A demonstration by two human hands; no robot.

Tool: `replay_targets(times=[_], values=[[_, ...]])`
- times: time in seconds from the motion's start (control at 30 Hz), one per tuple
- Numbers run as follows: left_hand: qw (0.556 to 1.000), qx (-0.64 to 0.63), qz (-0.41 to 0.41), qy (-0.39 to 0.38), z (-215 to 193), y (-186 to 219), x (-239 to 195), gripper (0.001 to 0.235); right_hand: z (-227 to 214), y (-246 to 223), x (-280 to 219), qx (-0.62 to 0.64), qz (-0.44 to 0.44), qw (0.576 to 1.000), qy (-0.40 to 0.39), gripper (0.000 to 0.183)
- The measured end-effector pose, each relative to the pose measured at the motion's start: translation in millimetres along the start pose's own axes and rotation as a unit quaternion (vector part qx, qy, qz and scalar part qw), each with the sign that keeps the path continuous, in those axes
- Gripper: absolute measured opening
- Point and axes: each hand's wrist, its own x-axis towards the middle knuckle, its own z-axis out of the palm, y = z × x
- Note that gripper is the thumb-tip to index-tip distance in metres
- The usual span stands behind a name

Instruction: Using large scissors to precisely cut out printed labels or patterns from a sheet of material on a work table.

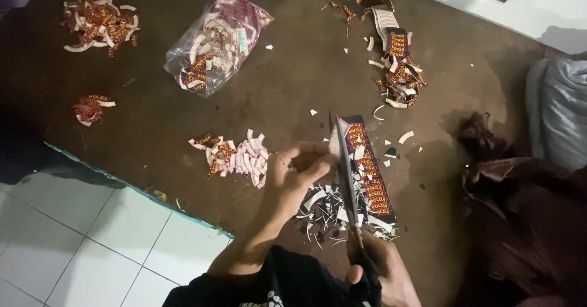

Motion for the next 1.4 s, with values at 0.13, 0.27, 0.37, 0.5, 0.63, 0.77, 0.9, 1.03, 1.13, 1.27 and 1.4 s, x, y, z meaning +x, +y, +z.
replay_targets(times=[0.13, 0.27, 0.37, 0.5, 0.63, 0.77, 0.9, 1.03, 1.13, 1.27, 1.4], values=[[1.0, 0.007, 0.009, -0.006, 0.3, 0.2, 0.1, 0.024, -0.1, 18.8, -0.1, 0.025, 0.022, 0.999, -0.01, 0.071], [1.0, -0.021, 0.005, -0.002, -0.9, -3.8, -0.2, 0.023, 2.8, 20.7, 0.8, -0.034, 0.006, 0.999, 0.015, 0.07], [1.0, -0.006, 0.016, -0.023, -0.5, 0.2, 0.4, 0.021, 2.6, 26.5, 0.4, 0.005, 0.015, 1.0, 0.02, 0.058], [0.997, -0.048, 0.017, -0.052, -1.8, -3.9, 1.9, 0.018, 5.0, 34.7, 1.6, 0.002, 0.038, 0.999, -0.002, 0.064], [0.997, -0.057, -0.004, -0.055, -5.1, -16.6, 4.0, 0.019, 6.7, 26.7, 3.8, -0.002, 0.001, 1.0, 0.029, 0.069], [0.997, -0.054, -0.011, -0.059, -2.7, -23.1, 2.2, 0.027, 5.1, 23.8, 5.0, 0.017, -0.003, 0.999, 0.028, 0.069], [0.994, -0.092, -0.019, -0.054, -3.2, -29.6, 3.3, 0.028, 8.1, 29.4, 4.3, 0.002, -0.014, 0.999, 0.036, 0.068], [0.987, -0.128, -0.081, -0.06, -1.1, -21.3, 3.0, 0.023, 10.9, 33.4, 3.7, -0.012, -0.02, 0.998, 0.056, 0.062], [0.975, -0.166, -0.119, -0.086, 0.3, -14.2, 1.6, 0.019, 11.8, 35.8, 3.0, -0.005, -0.016, 0.998, 0.064, 0.055], [0.987, -0.096, -0.055, -0.119, -4.2, -22.6, 1.5, 0.023, 11.3, 25.6, 1.4, -0.006, -0.035, 0.997, 0.063, 0.058], [0.994, 0.017, -0.049, -0.091, -8.3, -8.9, 8.6, 0.046, 7.7, 17.3, -2.8, -0.002, -0.015, 0.999, 0.043, 0.06]])
